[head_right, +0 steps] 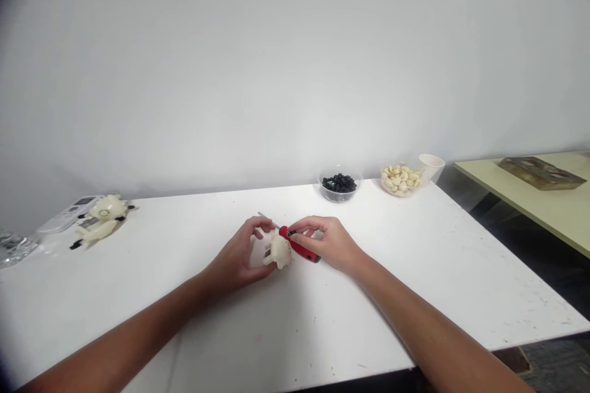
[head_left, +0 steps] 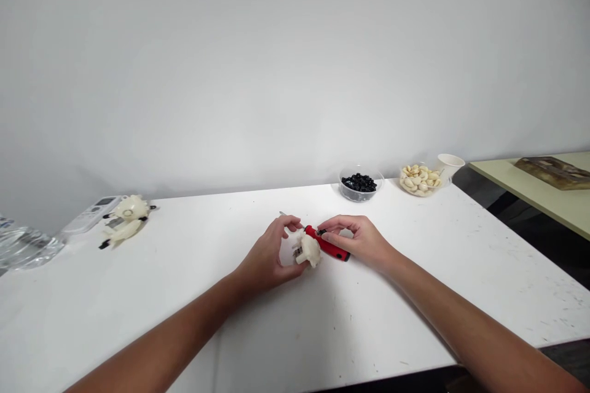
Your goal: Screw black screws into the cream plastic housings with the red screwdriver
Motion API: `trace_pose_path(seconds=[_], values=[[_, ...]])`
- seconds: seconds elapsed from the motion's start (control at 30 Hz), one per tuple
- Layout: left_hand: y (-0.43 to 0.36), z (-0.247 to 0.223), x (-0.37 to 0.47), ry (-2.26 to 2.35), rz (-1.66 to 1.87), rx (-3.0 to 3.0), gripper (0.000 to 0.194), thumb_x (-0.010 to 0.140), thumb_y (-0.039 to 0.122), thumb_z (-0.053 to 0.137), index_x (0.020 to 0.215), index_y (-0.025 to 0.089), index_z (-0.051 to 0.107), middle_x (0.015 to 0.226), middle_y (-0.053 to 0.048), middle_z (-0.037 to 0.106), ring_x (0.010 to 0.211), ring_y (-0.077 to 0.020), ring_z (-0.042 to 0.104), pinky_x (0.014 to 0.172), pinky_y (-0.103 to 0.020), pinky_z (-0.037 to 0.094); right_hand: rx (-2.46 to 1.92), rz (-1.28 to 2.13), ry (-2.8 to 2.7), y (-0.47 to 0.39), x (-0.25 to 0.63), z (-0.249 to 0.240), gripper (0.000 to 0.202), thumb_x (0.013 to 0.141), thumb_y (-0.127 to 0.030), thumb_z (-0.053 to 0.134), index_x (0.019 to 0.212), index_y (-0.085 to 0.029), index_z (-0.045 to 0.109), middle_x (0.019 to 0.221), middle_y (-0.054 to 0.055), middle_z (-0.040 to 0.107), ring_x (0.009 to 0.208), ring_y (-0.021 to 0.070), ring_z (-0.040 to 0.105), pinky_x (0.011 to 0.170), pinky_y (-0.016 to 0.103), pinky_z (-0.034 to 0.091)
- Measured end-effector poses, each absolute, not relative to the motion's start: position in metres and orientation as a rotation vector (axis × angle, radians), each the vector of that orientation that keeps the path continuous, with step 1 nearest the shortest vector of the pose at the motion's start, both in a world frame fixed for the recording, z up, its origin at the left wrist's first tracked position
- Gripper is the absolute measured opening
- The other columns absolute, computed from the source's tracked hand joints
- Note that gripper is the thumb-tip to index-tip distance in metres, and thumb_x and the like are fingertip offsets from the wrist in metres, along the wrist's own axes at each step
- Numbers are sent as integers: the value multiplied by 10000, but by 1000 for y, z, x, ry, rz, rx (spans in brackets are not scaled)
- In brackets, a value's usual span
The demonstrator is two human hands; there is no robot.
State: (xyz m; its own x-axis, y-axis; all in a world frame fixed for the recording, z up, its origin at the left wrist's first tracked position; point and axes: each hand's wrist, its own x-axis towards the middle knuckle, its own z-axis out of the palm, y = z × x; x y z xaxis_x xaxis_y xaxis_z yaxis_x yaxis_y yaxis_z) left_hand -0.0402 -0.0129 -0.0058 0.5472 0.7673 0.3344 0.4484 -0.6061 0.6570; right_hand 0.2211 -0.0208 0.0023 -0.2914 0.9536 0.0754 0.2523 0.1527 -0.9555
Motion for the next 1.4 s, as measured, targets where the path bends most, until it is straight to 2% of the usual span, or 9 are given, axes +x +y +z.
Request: trace_pose_path(seconds=[0.2,0.4,0.57,0.67,0.77,0.9,1.13,1.27,1.4], values=[[-10,3,-41,950,719,2252,428,881,296,723,1273,265,553,1262,-79,639,1142,-268,616,983,-419,503,-1157,1220,-1653,-22,220,6,228,929,-387,706,1085,-256,810,917,44,755,680,158,621,597,288,500],[-13,5,-42,990,773,2138,423,887,316,729,1259,255,536,1229,-73,660,1053,-236,632,919,-372,512,-1125,1200,-1639,-20,221,2,227,888,-391,755,1044,-237,812,997,72,776,878,215,675,687,306,525],[-11,3,-44,964,842,2162,291,915,303,679,1185,237,593,1115,-59,665,941,-207,620,828,-330,505,-1105,1209,-1630,-18,220,-2,234,868,-416,782,1001,-224,800,924,63,768,837,201,666,694,305,520],[-8,0,-45,904,803,2231,325,951,326,646,1267,255,632,1123,-60,670,923,-202,616,795,-316,495,-1093,1181,-1644,-20,218,-1,207,868,-394,784,994,-230,784,895,42,757,831,193,665,700,299,515],[-6,-3,-46,838,713,2285,373,993,373,607,1352,271,619,1130,-61,693,984,-221,615,838,-327,492,-1090,1155,-1654,-23,215,1,193,883,-372,768,1030,-246,770,927,29,758,852,194,672,740,308,518],[-5,-1,-44,816,608,2307,271,1052,392,501,1204,244,670,1089,-58,699,1026,-231,610,905,-341,476,-1091,1125,-1698,-26,213,4,160,910,-335,731,1043,-260,780,990,27,769,896,198,678,796,323,519],[-4,-1,-43,951,697,2292,243,1013,396,549,990,217,713,869,-30,648,820,-193,580,749,-307,451,-1112,1061,-1712,-24,214,2,133,891,-284,738,1015,-278,787,952,13,735,857,183,638,780,317,510],[-12,-2,-42,1046,873,2294,131,952,310,636,1017,225,711,819,-8,615,746,-166,545,691,-285,444,-1077,1024,-1705,-25,213,1,162,904,-259,725,1058,-278,772,887,10,715,805,178,621,746,316,510],[-23,-3,-35,1063,918,2314,176,918,285,687,1089,242,695,824,0,611,713,-153,537,636,-266,443,-975,846,-1781,-28,211,5,193,905,-187,717,1052,-294,781,959,19,731,886,187,647,812,332,514]])
